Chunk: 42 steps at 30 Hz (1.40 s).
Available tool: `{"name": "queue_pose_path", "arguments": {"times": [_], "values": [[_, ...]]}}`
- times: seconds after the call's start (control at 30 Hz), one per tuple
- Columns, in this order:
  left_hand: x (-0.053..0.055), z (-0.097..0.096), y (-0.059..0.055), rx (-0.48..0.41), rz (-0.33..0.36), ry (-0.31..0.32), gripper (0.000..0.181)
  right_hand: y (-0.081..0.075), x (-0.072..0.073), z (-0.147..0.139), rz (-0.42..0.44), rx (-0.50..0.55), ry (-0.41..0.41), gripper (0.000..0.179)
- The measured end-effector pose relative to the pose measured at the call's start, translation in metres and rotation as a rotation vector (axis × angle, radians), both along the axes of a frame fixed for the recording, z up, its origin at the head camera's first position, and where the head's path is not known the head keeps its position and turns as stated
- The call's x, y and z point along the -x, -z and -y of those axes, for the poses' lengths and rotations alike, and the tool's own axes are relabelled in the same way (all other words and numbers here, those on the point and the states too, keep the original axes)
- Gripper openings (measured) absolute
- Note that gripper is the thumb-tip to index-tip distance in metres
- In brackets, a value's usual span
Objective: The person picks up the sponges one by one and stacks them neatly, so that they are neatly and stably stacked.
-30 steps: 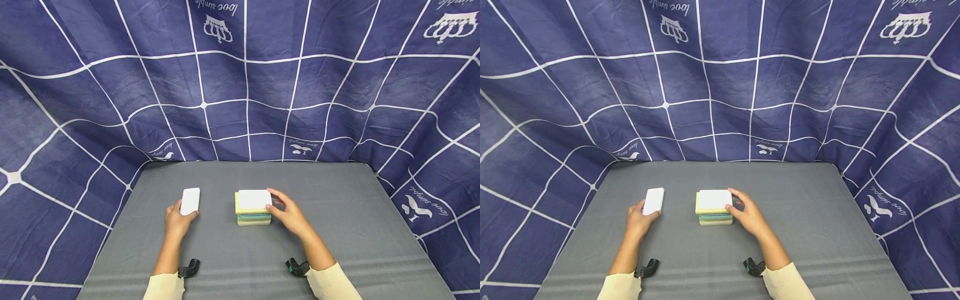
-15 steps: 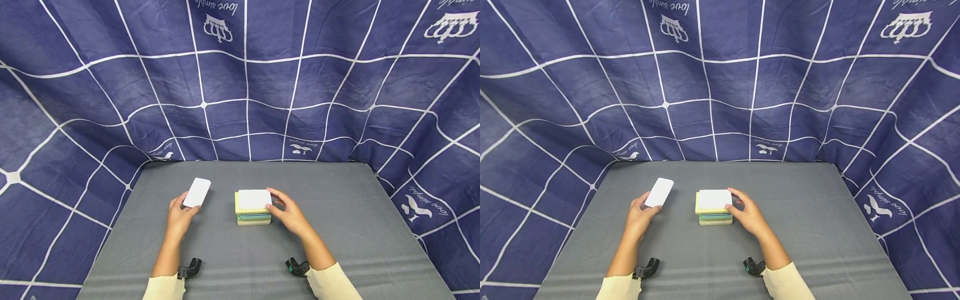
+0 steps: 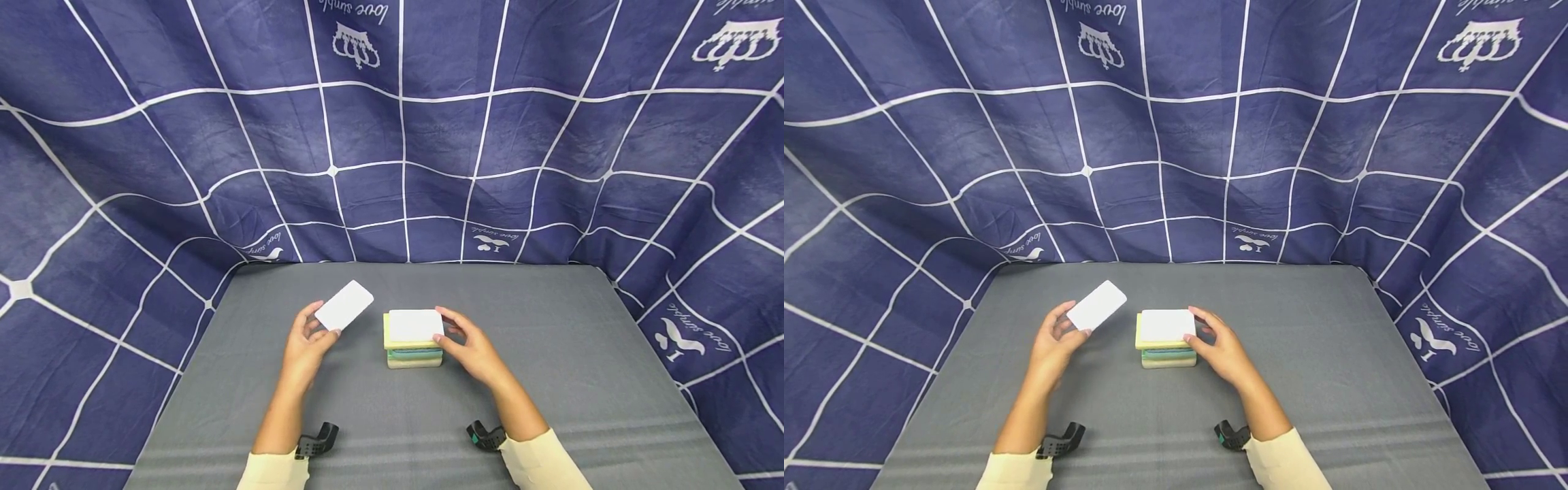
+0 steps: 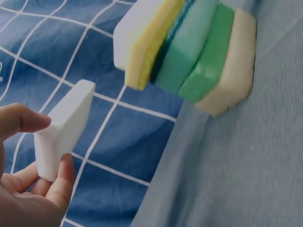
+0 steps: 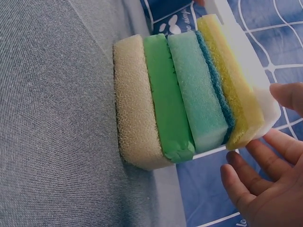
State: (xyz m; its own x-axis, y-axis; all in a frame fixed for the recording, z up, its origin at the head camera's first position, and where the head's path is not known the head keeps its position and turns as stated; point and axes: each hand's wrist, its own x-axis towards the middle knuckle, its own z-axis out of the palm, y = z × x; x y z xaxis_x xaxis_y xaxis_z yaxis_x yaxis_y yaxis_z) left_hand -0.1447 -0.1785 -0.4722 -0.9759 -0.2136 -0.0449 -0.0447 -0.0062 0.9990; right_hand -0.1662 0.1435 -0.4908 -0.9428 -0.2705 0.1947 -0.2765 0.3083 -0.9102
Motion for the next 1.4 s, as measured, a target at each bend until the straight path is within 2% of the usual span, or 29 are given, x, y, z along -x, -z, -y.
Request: {"name": "queue_pose_path", "arguments": {"times": [0.2, 0.47, 0.6, 0.7, 0.8, 0.97, 1.07, 1.27, 1.4], "values": [[0.000, -0.015, -0.002, -0.140, -0.056, 0.053, 0.067, 0.002, 0.001, 0.001, -0.018, 0.028, -0.013, 0.061], [0.001, -0.026, -0.007, -0.144, -0.093, 0.111, 0.068, 0.002, 0.000, 0.000, -0.020, 0.015, -0.017, 0.060], [0.000, -0.033, -0.009, -0.144, -0.088, 0.161, 0.070, -0.011, -0.006, 0.003, -0.012, 0.031, -0.023, 0.059], [0.001, -0.040, -0.009, -0.124, -0.073, 0.194, 0.069, -0.027, -0.013, 0.006, 0.004, 0.040, -0.028, 0.059], [0.002, -0.046, -0.007, -0.096, -0.064, 0.218, 0.067, -0.031, -0.014, 0.006, 0.008, 0.030, -0.032, 0.059], [0.004, -0.054, -0.004, -0.006, -0.066, 0.263, 0.065, -0.011, -0.005, 0.003, 0.002, 0.023, -0.022, 0.061], [0.004, -0.059, -0.002, 0.065, -0.096, 0.286, 0.063, 0.001, 0.000, 0.001, -0.004, 0.025, -0.013, 0.062], [0.006, -0.068, 0.003, 0.123, -0.174, 0.308, 0.061, 0.003, 0.001, -0.001, 0.014, 0.034, -0.009, 0.062], [0.007, -0.072, 0.004, 0.166, -0.194, 0.318, 0.061, 0.002, 0.000, -0.001, 0.028, 0.028, -0.003, 0.065]]}}
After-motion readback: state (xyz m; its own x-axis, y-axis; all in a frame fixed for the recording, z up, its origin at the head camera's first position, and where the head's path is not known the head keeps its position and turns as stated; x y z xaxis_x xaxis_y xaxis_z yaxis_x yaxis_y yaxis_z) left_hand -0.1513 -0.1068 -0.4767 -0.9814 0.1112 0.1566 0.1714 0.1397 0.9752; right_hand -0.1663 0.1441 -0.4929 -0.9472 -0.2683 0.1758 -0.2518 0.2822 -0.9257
